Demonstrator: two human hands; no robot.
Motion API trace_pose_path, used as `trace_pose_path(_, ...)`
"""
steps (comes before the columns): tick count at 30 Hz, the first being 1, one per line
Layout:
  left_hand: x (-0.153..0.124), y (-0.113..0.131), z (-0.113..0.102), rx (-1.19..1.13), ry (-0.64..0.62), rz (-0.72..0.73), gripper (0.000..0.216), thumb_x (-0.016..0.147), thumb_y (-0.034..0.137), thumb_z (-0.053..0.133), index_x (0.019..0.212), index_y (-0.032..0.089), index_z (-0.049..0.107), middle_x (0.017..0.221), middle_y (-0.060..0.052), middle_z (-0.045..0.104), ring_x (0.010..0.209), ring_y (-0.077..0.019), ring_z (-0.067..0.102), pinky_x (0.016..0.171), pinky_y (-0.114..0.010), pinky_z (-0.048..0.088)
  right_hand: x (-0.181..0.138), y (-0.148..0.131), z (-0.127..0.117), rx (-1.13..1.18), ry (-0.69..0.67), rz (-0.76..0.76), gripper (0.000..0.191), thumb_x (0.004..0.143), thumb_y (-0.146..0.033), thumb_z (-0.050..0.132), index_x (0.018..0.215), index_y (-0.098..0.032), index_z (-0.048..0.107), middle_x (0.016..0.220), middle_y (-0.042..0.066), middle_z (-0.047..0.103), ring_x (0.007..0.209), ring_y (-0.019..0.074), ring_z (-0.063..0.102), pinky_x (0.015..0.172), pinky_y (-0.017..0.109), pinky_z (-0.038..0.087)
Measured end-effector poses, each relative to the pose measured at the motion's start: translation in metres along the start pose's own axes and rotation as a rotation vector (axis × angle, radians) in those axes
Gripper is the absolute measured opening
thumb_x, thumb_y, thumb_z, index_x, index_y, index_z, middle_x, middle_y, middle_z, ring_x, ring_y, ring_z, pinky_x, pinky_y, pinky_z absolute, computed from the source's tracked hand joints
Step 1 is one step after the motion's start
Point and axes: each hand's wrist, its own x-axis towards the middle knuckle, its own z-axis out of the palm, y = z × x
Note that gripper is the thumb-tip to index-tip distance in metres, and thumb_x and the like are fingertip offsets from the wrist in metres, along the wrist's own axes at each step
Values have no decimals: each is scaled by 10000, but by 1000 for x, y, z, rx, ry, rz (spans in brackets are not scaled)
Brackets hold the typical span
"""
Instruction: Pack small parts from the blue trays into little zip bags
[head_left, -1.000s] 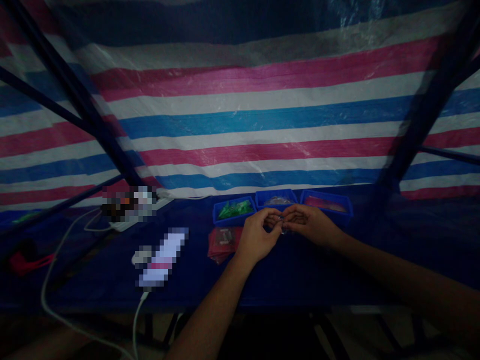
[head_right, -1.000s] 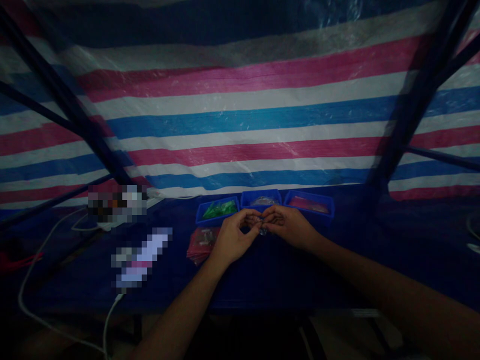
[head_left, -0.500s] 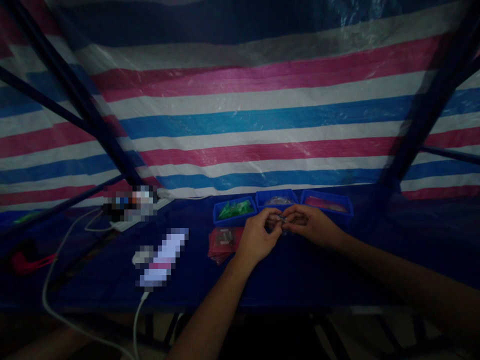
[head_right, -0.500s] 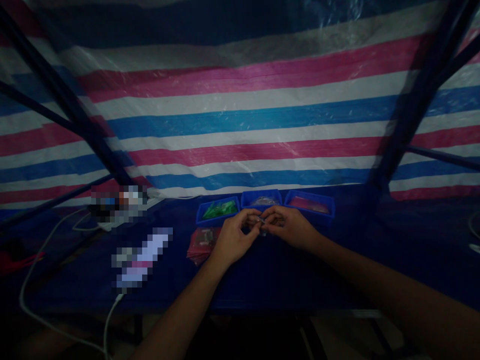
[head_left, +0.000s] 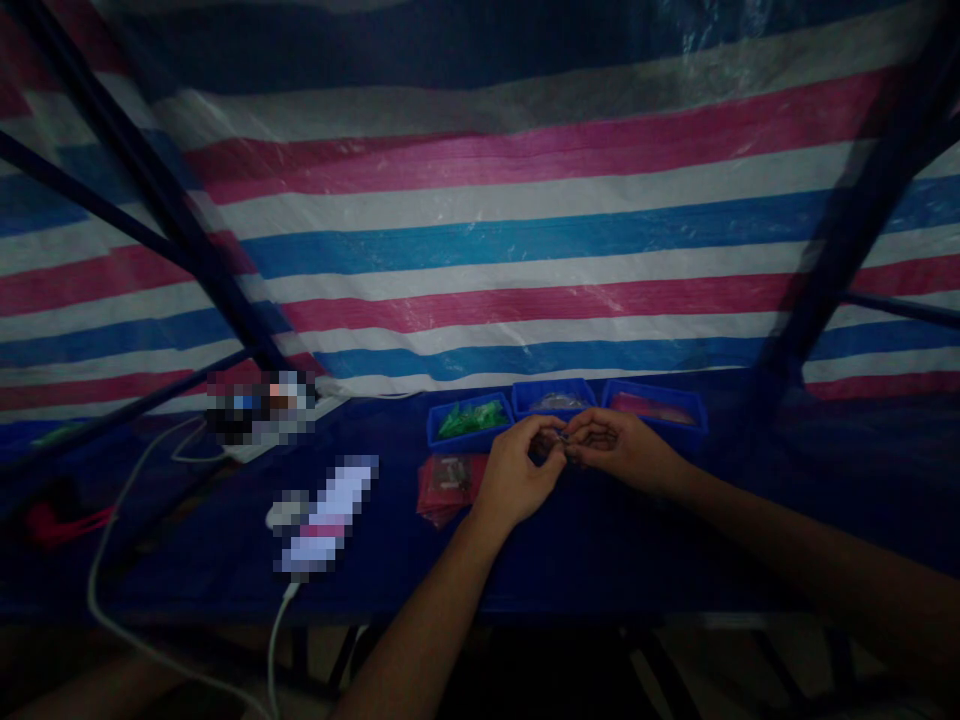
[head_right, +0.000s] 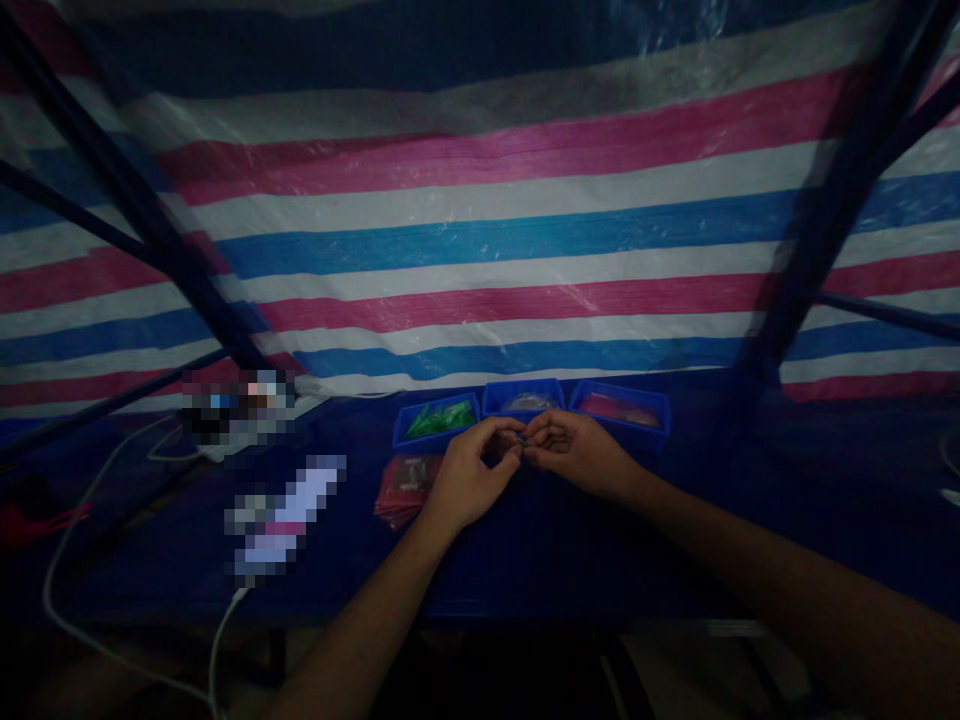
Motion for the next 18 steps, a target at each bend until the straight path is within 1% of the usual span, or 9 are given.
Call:
trace_pose_path(5,0,1,-1,93,2,23,179,859,137,618,1015,196,682,932,-29,735,822,-173,687,781,-300,532,1,4,1,-13,35,-16,346,788,-369,827,1039,-202,656,895,20,733,810,158,706,780,316,575)
trace_pose_path(8,0,2,-1,143,2,39,163,842,119,612,972,198,670,878,-9,718,784,-164,671,755,-292,509,0,4,1,-58,55,-43,361,799,-376,815,1071,-199,657,903,29,738,804,162,708,782,323,580)
trace_pose_path(14,-1,3,1,156,11,22,204,814,104,618,980,213,663,873,4,724,790,-163,683,757,-286,510,-3,-1,3,-245,74,-119,314,831,-393,781,1063,-204,684,945,58,752,787,179,696,748,344,584)
trace_pose_path(18,-2,3,1,154,-5,17,213,804,89,606,967,216,654,881,6,734,792,-162,690,759,-285,513,-4,-4,3,-304,68,-156,304,845,-403,767,1076,-218,698,955,58,759,795,192,703,752,353,592)
